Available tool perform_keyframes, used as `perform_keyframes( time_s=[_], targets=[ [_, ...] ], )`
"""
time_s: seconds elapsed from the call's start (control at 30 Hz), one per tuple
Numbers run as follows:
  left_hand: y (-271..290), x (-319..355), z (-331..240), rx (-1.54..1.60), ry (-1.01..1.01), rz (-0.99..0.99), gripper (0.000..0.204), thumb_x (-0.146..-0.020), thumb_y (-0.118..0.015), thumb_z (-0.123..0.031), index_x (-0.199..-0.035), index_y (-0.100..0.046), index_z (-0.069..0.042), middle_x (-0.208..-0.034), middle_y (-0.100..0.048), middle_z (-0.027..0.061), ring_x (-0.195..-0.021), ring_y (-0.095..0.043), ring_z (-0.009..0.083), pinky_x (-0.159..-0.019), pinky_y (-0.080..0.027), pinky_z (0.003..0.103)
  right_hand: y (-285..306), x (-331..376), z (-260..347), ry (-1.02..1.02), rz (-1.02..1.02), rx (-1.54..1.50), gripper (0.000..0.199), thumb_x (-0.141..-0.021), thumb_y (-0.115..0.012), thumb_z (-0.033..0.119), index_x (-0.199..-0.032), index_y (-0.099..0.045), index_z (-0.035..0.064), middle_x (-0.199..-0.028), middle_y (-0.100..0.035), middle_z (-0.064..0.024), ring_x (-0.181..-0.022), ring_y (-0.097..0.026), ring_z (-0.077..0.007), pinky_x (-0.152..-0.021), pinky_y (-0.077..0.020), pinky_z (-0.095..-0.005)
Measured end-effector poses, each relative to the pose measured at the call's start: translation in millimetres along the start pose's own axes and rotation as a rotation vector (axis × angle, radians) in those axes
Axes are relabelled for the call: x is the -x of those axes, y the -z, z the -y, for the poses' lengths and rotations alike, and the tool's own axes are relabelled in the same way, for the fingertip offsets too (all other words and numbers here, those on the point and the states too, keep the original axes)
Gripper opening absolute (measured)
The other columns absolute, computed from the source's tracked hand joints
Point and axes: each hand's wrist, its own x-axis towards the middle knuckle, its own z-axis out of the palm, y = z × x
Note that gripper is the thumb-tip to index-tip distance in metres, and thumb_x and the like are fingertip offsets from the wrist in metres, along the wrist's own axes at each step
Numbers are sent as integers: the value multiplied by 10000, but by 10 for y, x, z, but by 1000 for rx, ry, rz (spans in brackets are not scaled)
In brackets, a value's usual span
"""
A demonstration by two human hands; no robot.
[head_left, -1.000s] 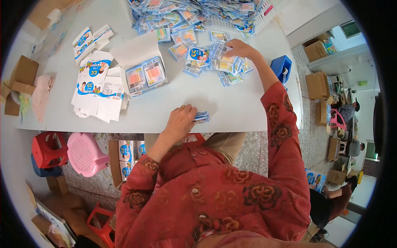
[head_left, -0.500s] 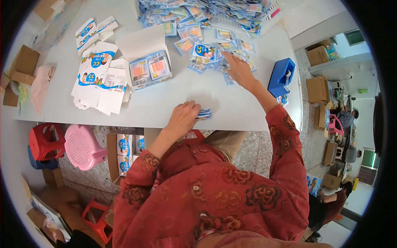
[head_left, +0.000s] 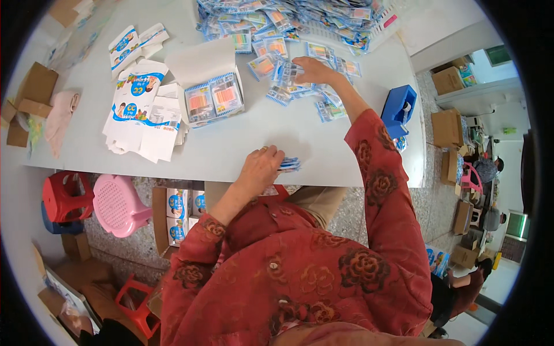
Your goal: Organizing, stacking, and packaging small paper labels or product sachets into containers and boxes.
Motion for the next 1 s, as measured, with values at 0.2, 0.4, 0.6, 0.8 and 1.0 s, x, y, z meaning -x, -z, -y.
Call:
perform_keyframes(
  time_s=[0.2, 0.4, 0.6, 0.8, 1.0],
  targets=[
    [-46, 25, 27, 1, -25, -57, 196, -702, -648, -60, -857, -528, -50, -840, -541, 103, -817, -593, 272, -708, -492, 388, 79, -26, 282, -74, 171, 96, 618, -696, -693, 199, -1262, -509, 35, -1237, -546, -187, -1173, -491, -338, -986, -394, -405],
    [-8, 25, 26, -22, -44, -34, 209, -698, -657, -66, -857, -522, -53, -844, -533, 98, -820, -586, 267, -704, -489, 376, -13, 291, 569, -46, -80, -6, 593, -738, -619, 67, -1300, -431, 97, -1185, -576, -154, -1095, -544, -337, -940, -426, -440],
    [-11, 31, 9, -24, -47, -39, 209, -695, -662, -70, -842, -513, -56, -840, -530, 97, -815, -585, 268, -705, -489, 376, 66, 355, 634, -192, 3, -12, 474, -724, -669, 130, -1180, -567, 57, -1196, -568, -163, -1093, -542, -348, -935, -431, -421],
    [-39, 49, 22, -36, -10, -8, 302, -680, -725, -110, -893, -515, -64, -862, -536, 93, -833, -588, 282, -711, -492, 385, 83, 194, 636, 9, 96, -61, 420, -733, -669, 162, -1112, -591, -2, -1268, -532, -149, -1129, -526, -343, -953, -425, -391],
    [-13, 30, -12, 24, -29, -41, 141, -725, -599, -44, -849, -531, -44, -852, -542, 108, -830, -585, 277, -722, -481, 385, -24, -356, 443, 250, -90, 186, 379, -687, -665, 55, -1062, -607, 38, -1191, -550, -124, -1147, -508, -303, -965, -407, -411]
  ],
)
